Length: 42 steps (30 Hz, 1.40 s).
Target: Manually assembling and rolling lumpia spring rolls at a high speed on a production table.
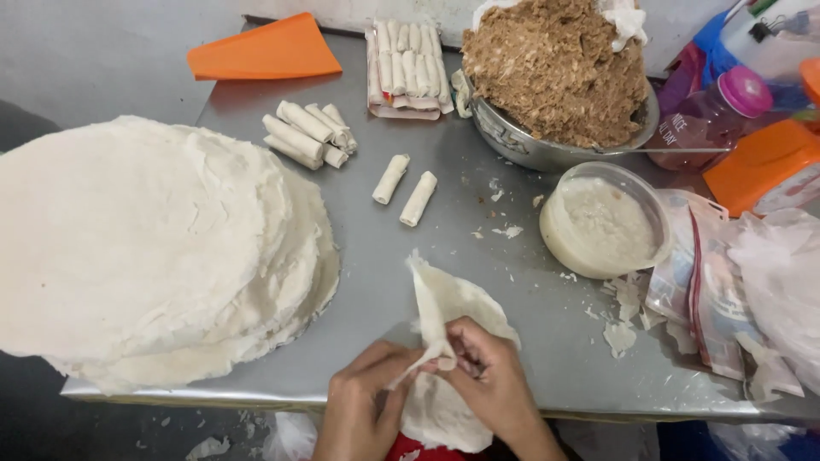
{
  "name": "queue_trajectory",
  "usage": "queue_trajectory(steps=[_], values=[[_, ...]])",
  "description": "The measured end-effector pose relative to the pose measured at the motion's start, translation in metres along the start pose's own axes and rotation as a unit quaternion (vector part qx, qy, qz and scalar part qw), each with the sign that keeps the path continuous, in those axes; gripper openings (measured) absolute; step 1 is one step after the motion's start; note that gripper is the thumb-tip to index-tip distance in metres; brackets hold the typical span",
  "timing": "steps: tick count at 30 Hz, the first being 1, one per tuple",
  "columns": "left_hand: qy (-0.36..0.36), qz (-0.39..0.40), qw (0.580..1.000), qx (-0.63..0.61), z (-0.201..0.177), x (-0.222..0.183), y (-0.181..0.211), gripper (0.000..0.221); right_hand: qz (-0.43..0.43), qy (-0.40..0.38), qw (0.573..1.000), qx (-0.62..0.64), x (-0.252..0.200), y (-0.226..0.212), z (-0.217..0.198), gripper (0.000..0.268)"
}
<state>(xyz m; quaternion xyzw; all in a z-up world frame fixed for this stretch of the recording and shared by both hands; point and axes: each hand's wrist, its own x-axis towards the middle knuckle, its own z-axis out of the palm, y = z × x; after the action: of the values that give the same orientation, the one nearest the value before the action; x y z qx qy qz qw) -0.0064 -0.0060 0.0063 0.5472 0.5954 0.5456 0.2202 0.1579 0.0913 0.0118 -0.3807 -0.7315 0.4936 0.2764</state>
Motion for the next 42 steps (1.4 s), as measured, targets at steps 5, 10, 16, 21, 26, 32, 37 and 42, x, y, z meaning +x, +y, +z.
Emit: queue_trajectory(steps=[5, 10, 16, 21, 26, 32, 37, 42], values=[[0.013, -0.155, 0.988, -0.009, -0.018, -0.012, -0.012, 0.050, -0.154, 0.089, 0.981, -0.071, 0.013, 0.037, -0.024, 0.023], [-0.006, -0.055, 0.998, 0.007, -0.003, -0.005, 0.001, 0.045, -0.144, 0.060, 0.988, -0.011, -0.008, -0.012, 0.014, 0.013], [0.115, -0.073, 0.990, -0.025, -0.017, 0.006, 0.006, 0.033, 0.147, 0.108, 0.963, 0.201, -0.001, 0.010, -0.034, 0.018], [0.030, -0.004, 0.999, -0.045, -0.008, 0.004, 0.022, 0.032, 0.141, -0.227, 0.940, 0.213, -0.017, -0.001, -0.051, 0.115], [-0.007, 0.035, 0.999, -0.028, -0.014, 0.002, 0.018, 0.030, 0.053, 0.083, 0.994, 0.038, -0.008, 0.032, -0.022, 0.027], [-0.130, -0.102, 0.983, 0.076, -0.031, 0.000, -0.001, 0.075, 0.036, -0.005, 0.999, 0.031, 0.000, -0.009, -0.031, 0.025], [-0.059, -0.144, 0.987, 0.032, -0.018, 0.014, 0.013, 0.033, -0.018, -0.015, 1.000, -0.005, -0.004, -0.013, -0.053, 0.023], [-0.028, -0.018, 0.999, 0.040, -0.012, 0.010, 0.017, 0.026, 0.056, -0.082, 0.993, -0.057, -0.012, -0.027, -0.059, 0.043]])
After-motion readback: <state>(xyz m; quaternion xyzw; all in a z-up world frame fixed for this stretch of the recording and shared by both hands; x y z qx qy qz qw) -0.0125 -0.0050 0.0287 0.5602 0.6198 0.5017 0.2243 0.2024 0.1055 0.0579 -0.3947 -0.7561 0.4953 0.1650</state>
